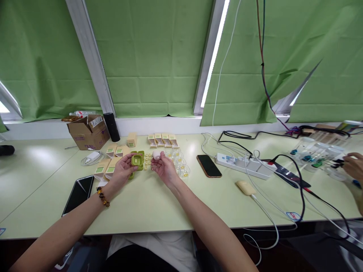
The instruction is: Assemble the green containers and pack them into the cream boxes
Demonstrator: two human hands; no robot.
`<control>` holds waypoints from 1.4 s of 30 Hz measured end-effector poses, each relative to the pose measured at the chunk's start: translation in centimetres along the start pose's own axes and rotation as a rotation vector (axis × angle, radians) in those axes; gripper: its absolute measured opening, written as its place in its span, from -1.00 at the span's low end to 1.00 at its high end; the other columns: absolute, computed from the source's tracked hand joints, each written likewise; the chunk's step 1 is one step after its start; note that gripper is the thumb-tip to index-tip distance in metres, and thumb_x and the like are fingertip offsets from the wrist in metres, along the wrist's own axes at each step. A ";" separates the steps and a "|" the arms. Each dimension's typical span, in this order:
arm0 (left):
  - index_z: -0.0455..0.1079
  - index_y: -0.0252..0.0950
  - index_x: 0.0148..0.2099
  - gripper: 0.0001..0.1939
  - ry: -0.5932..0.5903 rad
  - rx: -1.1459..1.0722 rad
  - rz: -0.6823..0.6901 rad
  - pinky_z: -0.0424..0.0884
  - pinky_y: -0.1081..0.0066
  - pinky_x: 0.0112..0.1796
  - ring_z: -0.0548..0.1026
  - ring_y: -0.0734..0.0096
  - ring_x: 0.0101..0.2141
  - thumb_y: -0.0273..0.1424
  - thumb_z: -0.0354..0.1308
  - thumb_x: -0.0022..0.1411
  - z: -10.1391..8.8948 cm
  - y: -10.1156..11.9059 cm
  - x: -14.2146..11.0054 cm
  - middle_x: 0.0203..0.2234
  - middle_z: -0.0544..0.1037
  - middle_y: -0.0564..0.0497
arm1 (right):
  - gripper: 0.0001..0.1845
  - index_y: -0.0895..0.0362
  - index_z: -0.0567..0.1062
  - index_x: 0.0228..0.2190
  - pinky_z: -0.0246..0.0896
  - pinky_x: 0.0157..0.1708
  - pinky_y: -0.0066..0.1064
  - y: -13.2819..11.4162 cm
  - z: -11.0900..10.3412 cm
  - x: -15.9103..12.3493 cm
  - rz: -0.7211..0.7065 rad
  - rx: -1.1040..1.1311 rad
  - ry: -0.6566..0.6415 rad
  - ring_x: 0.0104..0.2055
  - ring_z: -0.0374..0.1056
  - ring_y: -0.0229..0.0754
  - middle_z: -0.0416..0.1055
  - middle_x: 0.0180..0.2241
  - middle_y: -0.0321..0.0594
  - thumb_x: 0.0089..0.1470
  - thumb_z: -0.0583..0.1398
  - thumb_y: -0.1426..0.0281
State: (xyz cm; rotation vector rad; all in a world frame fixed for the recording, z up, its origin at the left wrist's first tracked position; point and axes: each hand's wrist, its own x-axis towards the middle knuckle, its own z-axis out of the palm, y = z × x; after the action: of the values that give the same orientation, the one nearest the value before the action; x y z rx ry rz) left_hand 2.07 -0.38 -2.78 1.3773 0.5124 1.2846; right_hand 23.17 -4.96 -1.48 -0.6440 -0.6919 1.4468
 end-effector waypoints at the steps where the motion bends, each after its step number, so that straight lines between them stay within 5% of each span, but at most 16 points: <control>1: 0.48 -0.28 0.12 -0.37 0.002 0.003 -0.001 0.54 0.17 0.10 0.57 0.11 0.11 -0.43 0.55 -0.02 0.0 0.0 0.0 0.12 0.60 -0.21 | -0.55 0.14 0.60 -0.31 0.46 -0.38 -0.37 0.0 0.1 0.0 -0.002 -0.005 -0.005 -0.34 0.52 -0.16 0.61 -0.36 -0.13 0.15 0.39 -0.02; 6: 0.49 -0.27 0.12 -0.35 0.016 0.003 0.003 0.54 0.16 0.11 0.58 0.12 0.10 -0.43 0.56 -0.04 -0.1 -0.1 0.0 0.10 0.60 -0.20 | -0.56 0.09 0.55 -0.21 0.51 -0.27 -0.30 -0.1 0.3 -0.4 -0.104 -0.075 -0.068 -0.21 0.59 -0.08 0.65 -0.24 -0.12 -0.01 0.52 0.14; 14: 0.48 -0.27 0.10 -0.39 -0.007 0.006 0.012 0.49 0.14 0.16 0.56 0.13 0.11 -0.44 0.55 0.00 0.3 0.7 -0.1 0.11 0.60 -0.19 | -0.50 -0.02 0.55 -0.17 0.46 -0.21 -0.38 0.6 0.9 -0.9 -0.387 -0.321 -0.141 -0.19 0.41 -0.19 0.50 -0.21 -0.29 -0.15 0.56 0.30; 24: 0.51 -0.24 0.14 -0.48 -0.037 0.183 0.167 0.44 0.15 0.20 0.52 0.12 0.16 -0.43 0.46 0.13 1.1 1.2 -0.9 0.15 0.57 -0.17 | -0.49 -0.01 0.65 -0.09 0.45 -0.10 -0.32 0.0 1.6 -1.8 -0.349 -0.405 -0.187 -0.12 0.44 -0.15 0.52 -0.09 -0.21 -0.15 0.54 0.33; 33: 0.53 -0.24 0.15 -0.50 -0.043 0.226 0.125 0.40 0.12 0.23 0.50 0.08 0.19 -0.42 0.45 0.15 1.3 1.4 -1.2 0.14 0.57 -0.16 | -0.54 0.08 0.64 -0.22 0.42 -0.32 -0.32 0.4 1.8 -1.3 -0.321 -0.435 -0.048 -0.36 0.43 -0.18 0.57 -0.35 -0.23 -0.18 0.56 0.24; 42: 0.56 -0.20 0.15 -0.49 -0.042 0.360 0.158 0.36 0.06 0.26 0.48 0.03 0.20 -0.45 0.44 0.14 0.8 1.1 -1.0 0.16 0.56 -0.16 | -0.63 0.10 0.73 -0.22 0.37 -0.29 -0.31 0.0 1.7 -1.7 -0.320 -0.531 -0.133 -0.42 0.40 -0.22 0.57 -0.43 -0.26 -0.02 0.48 0.14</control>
State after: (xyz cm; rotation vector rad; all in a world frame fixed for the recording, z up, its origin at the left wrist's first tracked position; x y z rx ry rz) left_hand 2.06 -1.93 -2.02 1.7697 0.6375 1.3301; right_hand 21.89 -6.66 -0.48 -0.8013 -1.2460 1.0148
